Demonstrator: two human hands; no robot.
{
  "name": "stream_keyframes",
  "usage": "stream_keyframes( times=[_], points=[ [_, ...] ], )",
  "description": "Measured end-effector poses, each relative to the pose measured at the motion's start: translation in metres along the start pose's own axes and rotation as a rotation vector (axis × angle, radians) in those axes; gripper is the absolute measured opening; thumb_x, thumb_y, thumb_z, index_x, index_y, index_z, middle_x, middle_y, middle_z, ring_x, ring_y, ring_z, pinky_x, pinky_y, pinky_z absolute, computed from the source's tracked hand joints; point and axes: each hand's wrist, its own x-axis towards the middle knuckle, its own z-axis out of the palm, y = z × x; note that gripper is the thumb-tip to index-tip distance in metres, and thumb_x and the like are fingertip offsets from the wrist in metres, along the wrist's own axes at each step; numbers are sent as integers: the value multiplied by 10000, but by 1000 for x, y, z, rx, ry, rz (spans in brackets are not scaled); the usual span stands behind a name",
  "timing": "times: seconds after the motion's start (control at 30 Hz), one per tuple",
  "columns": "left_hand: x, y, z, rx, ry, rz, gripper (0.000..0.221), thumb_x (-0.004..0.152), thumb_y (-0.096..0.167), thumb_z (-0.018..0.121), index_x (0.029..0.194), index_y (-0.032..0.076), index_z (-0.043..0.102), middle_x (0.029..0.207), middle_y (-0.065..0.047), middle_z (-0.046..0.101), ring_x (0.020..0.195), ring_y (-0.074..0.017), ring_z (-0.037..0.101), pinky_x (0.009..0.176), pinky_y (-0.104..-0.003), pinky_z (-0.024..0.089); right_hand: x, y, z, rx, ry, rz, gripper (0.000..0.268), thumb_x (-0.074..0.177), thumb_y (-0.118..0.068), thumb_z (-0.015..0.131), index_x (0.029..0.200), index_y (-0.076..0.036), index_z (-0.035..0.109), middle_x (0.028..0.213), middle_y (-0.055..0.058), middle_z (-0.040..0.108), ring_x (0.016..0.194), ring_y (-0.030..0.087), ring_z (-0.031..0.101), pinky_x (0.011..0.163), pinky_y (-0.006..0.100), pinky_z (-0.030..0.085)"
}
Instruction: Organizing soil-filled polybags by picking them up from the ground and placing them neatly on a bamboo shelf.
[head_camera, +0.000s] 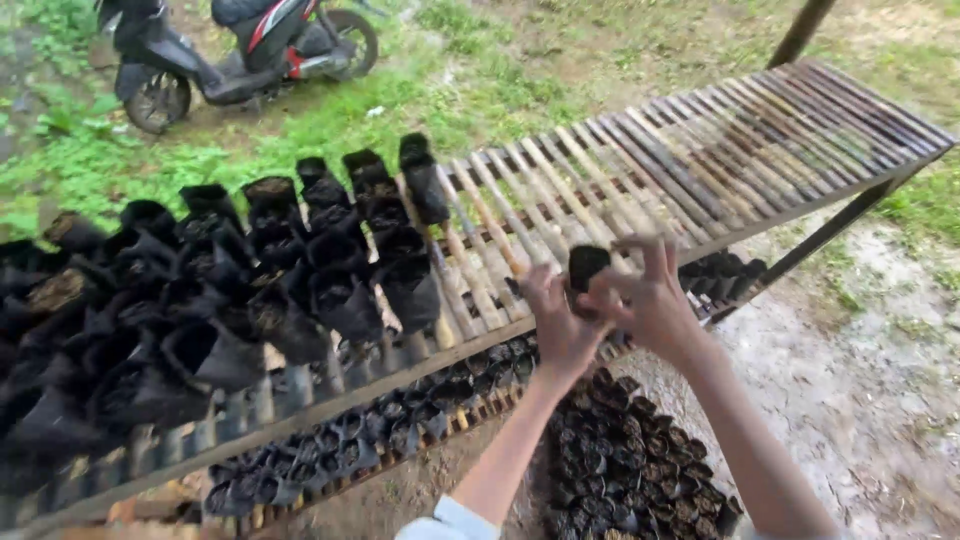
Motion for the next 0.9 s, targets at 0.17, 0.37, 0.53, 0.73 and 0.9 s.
stream_keyframes(
  times=[0.17,0.37,0.53,0.73,0.9],
  points=[
    [38,2,-37,-98,47,-180,564,623,295,883,1036,12,624,1402,-145,361,1431,-350,270,1165,-480,342,46,-28,-14,97,-139,287,402,942,-304,686,1306,-170,579,1270,122,474,1186,368,479,924,561,502],
    [52,-39,-64,-37,29,-235,650,552,387,946,984,20,628,1376,-89,357,1414,-343,254,1201,-460,295,65,-61,-4,271,-567,606,571,861,-263,795,1343,-54,573,1250,199,616,1218,358,560,1079,526,417],
    [55,-24,-79,-13,52,-283,568,593,286,918,969,-2,603,1344,-91,359,1383,-375,300,1192,-485,304,28,-30,95,467,-464,496,745,777,-325,876,1371,-41,528,1255,224,587,1236,425,562,1076,584,419],
    [55,-23,-81,74,192,-347,595,536,294,945,948,47,595,1289,-82,374,1285,-387,353,1125,-507,333,37,-22,149,460,-402,460,721,731,-223,838,1344,-15,521,1178,285,631,1200,484,594,1059,588,411],
    [55,-57,-73,45,234,-333,573,622,285,917,998,27,570,1294,-108,393,1311,-401,354,1114,-523,337,54,-19,164,591,-344,530,673,700,-213,799,1304,-118,518,1133,277,656,1166,514,586,999,605,458]
  ],
)
